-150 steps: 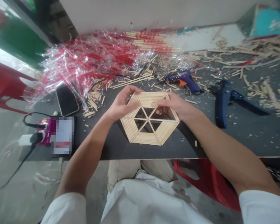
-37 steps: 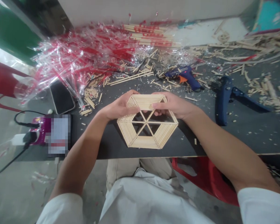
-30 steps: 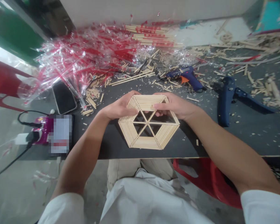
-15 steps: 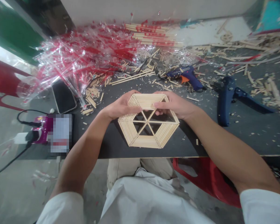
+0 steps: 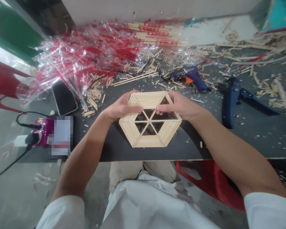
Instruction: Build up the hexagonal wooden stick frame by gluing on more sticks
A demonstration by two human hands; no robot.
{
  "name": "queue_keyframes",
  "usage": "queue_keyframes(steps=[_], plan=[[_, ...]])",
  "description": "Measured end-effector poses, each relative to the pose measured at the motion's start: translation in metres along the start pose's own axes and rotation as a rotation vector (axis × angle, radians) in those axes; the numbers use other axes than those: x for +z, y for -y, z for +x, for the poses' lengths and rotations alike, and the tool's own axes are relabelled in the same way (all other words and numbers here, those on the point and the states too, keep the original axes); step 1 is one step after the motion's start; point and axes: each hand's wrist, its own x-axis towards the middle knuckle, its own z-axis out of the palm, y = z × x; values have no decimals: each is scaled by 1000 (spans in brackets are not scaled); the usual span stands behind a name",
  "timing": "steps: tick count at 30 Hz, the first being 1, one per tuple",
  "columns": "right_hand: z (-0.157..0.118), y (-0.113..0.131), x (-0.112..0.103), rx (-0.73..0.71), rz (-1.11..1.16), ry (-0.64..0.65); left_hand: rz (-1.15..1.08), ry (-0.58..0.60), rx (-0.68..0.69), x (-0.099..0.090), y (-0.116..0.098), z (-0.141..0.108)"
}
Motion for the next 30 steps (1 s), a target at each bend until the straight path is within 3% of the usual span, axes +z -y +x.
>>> queue_keyframes(steps=[10,30], plan=[[0,4,11,77,-29,-129,61,-121,-49,10,-1,3],[-2,6,16,118,-118,-181,125,-164,-101,17,-7,3]])
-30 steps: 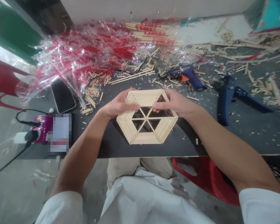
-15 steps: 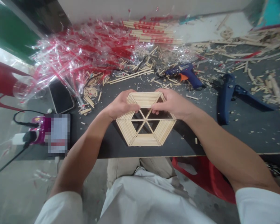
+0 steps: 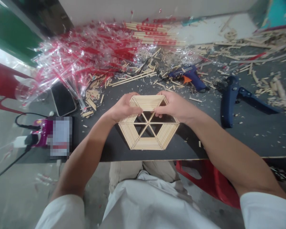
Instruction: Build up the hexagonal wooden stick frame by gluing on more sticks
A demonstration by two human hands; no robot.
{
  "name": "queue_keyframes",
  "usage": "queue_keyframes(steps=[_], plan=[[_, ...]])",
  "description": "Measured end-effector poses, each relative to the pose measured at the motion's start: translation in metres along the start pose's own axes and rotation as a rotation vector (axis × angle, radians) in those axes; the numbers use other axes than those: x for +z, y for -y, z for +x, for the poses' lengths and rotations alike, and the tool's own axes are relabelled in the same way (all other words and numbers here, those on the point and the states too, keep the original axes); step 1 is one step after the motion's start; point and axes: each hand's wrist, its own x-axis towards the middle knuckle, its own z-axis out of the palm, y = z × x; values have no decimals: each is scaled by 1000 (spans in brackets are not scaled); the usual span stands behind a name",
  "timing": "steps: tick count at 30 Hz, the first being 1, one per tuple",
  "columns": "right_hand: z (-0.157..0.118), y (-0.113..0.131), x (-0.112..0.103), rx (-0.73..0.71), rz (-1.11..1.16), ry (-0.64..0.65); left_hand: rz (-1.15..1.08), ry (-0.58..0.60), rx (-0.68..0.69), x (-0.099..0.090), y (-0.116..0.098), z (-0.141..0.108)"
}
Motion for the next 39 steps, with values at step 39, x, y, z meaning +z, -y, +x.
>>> queue_keyframes(steps=[39], plan=[[0,3,-8,-64,31,83,-7,26,63,-3,2,-2]])
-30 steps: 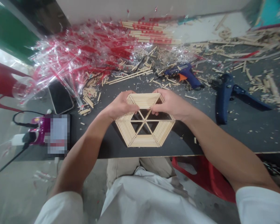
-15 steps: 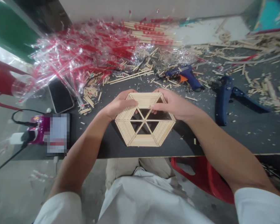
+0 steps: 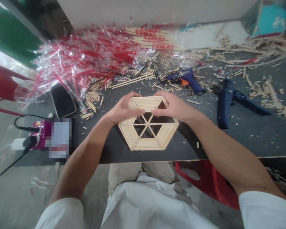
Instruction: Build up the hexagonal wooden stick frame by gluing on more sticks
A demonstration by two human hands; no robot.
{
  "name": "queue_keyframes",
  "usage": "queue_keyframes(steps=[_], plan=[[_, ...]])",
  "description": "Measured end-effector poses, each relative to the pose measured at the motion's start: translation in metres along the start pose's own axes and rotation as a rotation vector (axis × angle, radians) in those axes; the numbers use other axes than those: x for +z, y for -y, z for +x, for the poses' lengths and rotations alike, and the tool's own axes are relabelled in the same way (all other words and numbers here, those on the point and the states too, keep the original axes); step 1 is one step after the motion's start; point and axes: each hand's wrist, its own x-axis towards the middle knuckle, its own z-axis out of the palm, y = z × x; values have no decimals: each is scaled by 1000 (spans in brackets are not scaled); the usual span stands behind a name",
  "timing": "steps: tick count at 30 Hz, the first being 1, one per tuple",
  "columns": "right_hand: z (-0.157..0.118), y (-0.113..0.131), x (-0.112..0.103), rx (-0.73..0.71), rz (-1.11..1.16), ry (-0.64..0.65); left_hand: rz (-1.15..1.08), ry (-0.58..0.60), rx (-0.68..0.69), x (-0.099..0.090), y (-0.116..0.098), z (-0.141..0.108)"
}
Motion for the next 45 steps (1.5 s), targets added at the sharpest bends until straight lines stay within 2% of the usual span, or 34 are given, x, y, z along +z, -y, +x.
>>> queue_keyframes(steps=[4,7,13,15,22,32,45], plan=[[1,-2,-2,-27,16,39,-82,106,-37,-8,3,-2],[4,-7,-4,-57,13,53,-149,144,-35,-12,5,-3],[17,-24,-15,-256,99,-89,-180,14,52,-10,8,3],[18,-25,-17,-277,93,-98,-145,-14,72,-9,7,4],[14,-17,-13,-199,49,-90,-61,-57,-15,-7,6,4],[5,-7,-5,-89,30,-38,21,-12,-48,-4,-1,-2],[3,-4,-2,-96,11,-34,48,-41,-45,0,-3,-2]])
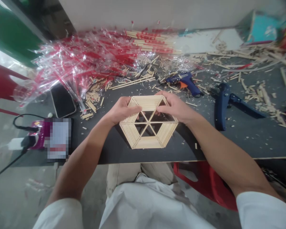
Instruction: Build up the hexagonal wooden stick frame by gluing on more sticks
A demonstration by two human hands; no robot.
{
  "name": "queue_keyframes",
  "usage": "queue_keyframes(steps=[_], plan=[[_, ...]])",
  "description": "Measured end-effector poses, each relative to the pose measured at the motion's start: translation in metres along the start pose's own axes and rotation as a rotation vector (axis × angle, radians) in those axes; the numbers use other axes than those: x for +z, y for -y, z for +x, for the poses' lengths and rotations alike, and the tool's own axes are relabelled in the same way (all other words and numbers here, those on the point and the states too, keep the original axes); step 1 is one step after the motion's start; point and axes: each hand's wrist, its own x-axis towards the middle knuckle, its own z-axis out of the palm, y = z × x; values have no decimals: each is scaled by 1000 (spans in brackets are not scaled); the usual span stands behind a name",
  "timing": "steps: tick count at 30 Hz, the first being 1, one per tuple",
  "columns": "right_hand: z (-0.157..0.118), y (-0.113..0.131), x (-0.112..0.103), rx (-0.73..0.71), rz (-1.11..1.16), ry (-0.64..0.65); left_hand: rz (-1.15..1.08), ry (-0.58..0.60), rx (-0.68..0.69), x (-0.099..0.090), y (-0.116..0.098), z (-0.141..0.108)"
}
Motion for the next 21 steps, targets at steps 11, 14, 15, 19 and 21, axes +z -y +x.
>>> queue_keyframes(steps=[11,14,15,19,21], plan=[[-1,-1,0,14,-54,17,10,-25,-28,4,-4,-1],[-1,-1,0,17,-51,12,-8,-26,-35,3,-2,-1],[-1,-1,0,21,-53,10,-13,-26,-34,3,-2,0],[-1,0,1,36,-69,12,-21,-22,-34,2,0,0],[-1,0,1,39,-75,4,-31,-27,-39,2,0,0]])
